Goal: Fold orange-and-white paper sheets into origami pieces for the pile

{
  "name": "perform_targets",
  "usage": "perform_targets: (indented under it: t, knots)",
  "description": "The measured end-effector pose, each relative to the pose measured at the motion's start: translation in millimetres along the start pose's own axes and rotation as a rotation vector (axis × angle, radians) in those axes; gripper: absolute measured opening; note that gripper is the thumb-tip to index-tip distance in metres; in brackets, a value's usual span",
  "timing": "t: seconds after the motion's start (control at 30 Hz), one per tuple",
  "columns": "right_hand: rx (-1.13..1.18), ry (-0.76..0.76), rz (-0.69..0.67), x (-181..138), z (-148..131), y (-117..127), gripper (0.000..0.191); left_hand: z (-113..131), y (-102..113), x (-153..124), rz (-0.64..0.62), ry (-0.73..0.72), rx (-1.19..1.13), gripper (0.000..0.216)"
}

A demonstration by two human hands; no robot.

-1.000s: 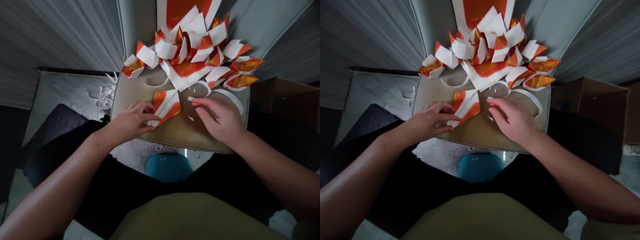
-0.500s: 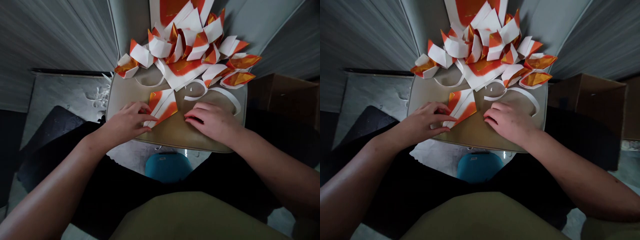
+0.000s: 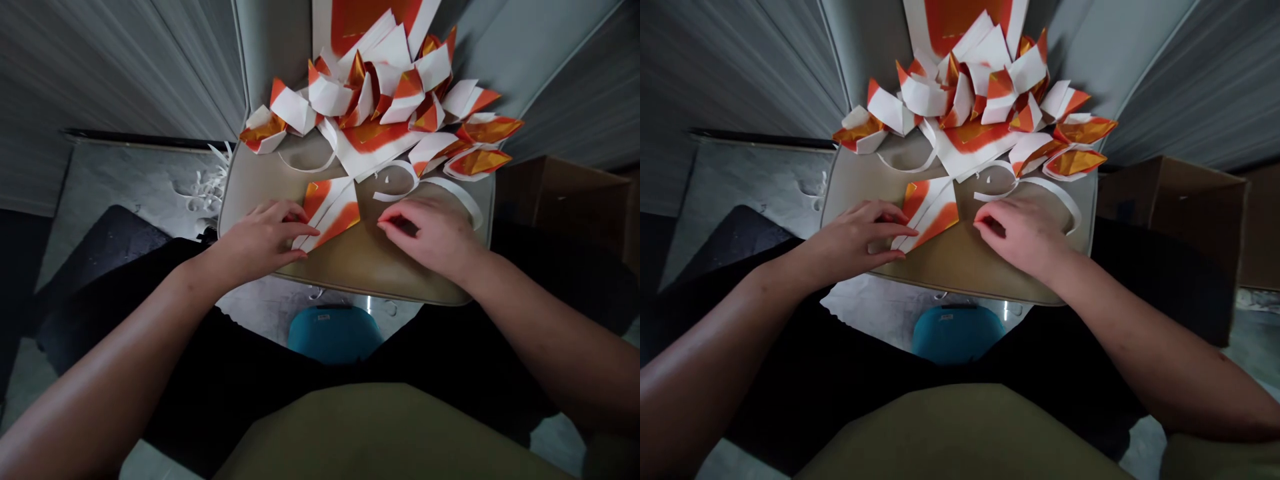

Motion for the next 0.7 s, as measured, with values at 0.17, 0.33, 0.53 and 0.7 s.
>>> perform_targets:
  t: [0.17,0.33,0.53,0.7]
  knots:
    - [0.174,-0.126,0.343,-1,17,28,0.011,3,2,-1,0.052,-0.023,0.034,0.032]
    - [0.406,-0.182,0.407,7,47,25,0.034,13,0,-3,0.119,-0.035,0.097,0.032]
    - [0.535,-0.198,0.444,6,51,24,0.044,37,-6,-7,0.228,-0.004,0.194,0.031]
    - [0.251,-0.079,0.341,-4,13,21,0.027,47,-9,-9,0.268,0.045,0.247,0.028]
Point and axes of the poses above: each hand's wrist, its own x-axis towards the middle knuckle, its own y-axis out of the back of the hand, z = x × y, the point moved 7 cm from there along x, towards the middle knuckle, and after that the axes turned 13 degrees about x, right-handed, at the moved point
